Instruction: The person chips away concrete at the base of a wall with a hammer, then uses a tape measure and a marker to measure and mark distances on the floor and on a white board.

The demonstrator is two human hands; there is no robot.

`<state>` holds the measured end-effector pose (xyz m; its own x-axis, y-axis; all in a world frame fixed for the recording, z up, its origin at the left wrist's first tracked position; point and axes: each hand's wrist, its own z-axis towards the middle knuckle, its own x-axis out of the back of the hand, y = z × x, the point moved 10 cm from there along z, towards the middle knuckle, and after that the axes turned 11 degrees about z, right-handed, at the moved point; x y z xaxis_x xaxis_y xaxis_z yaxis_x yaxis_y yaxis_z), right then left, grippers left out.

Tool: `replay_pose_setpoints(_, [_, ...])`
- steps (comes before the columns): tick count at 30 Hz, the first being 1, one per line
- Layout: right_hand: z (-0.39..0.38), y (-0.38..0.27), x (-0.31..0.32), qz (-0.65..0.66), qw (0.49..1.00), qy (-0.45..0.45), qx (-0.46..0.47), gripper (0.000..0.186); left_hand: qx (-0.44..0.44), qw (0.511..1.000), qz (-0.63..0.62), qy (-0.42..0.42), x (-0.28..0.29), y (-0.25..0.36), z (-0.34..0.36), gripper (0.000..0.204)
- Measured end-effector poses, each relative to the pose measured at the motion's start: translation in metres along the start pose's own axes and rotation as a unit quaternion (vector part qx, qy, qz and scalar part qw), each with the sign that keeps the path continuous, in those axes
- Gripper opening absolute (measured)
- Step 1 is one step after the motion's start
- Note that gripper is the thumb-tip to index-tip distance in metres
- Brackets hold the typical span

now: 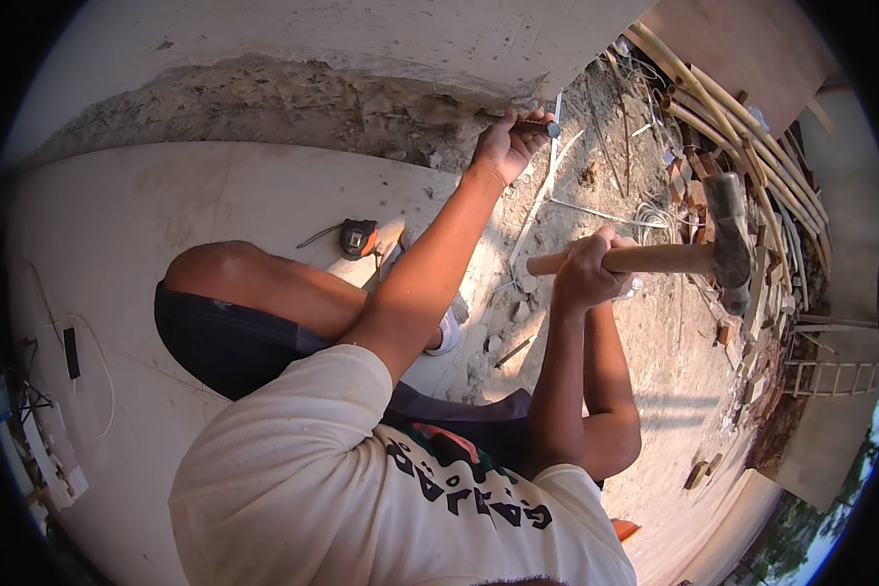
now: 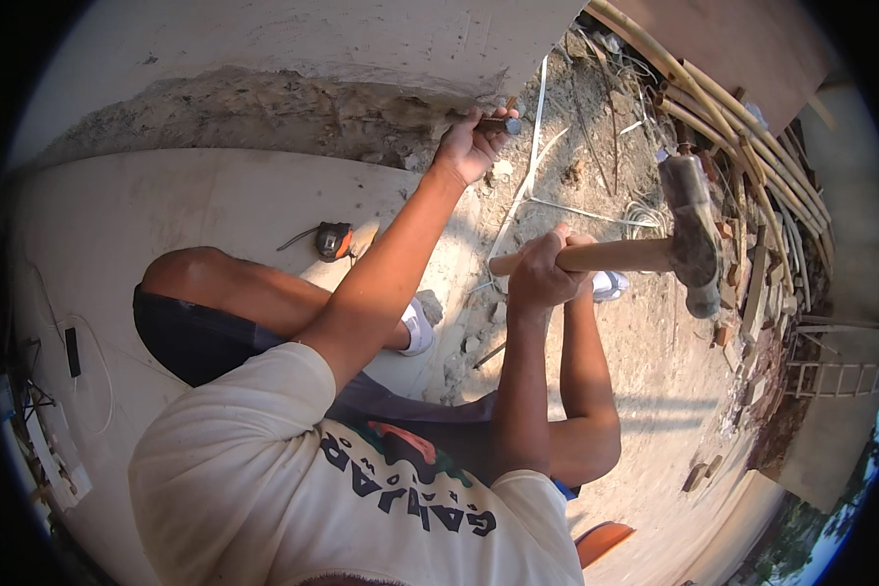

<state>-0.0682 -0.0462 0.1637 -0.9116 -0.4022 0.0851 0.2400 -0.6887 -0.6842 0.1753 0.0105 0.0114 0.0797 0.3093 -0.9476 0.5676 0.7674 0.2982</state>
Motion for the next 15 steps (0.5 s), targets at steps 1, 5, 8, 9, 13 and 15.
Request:
replay_pose_setpoints(1, [-0.031, 0.039, -0.025, -0.032, 0.981, -0.125, -0.147, 0.012, -0.007, 1.0, 0.005, 0.002, 0.008, 0.005, -0.004, 0.042])
replay_pose_setpoints(5, [-0.046, 0.064, -0.024, -0.029, 0.903, -0.283, -0.322, 0.017, -0.01, 1.0, 0.006, -0.005, 0.021, 0.024, 0.008, 0.044])
replay_pose_setpoints(8, [0.028, 0.02, 0.008, 0.003, 0.95, -0.203, -0.235, 0.017, 0.0, 1.0, 0.014, -0.009, 0.016, 0.013, 0.003, 0.043])
replay_pose_setpoints(9, [0.051, -0.004, 0.014, 0.068, 0.955, -0.155, -0.244, 0.011, -0.005, 0.999, 0.015, -0.028, 0.019, 0.016, 0.003, 0.043])
replay_pose_setpoints(13, [0.144, -0.108, 0.049, 0.211, 0.974, 0.05, -0.065, 0.011, 0.002, 1.0, -0.014, 0.02, 0.013, 0.008, 0.002, 0.043])
replay_pose_setpoints(15, [0.146, -0.113, 0.05, 0.293, 0.948, 0.123, -0.019, 0.013, -0.001, 0.999, -0.023, 0.036, 0.017, 0.01, 0.0, 0.043])
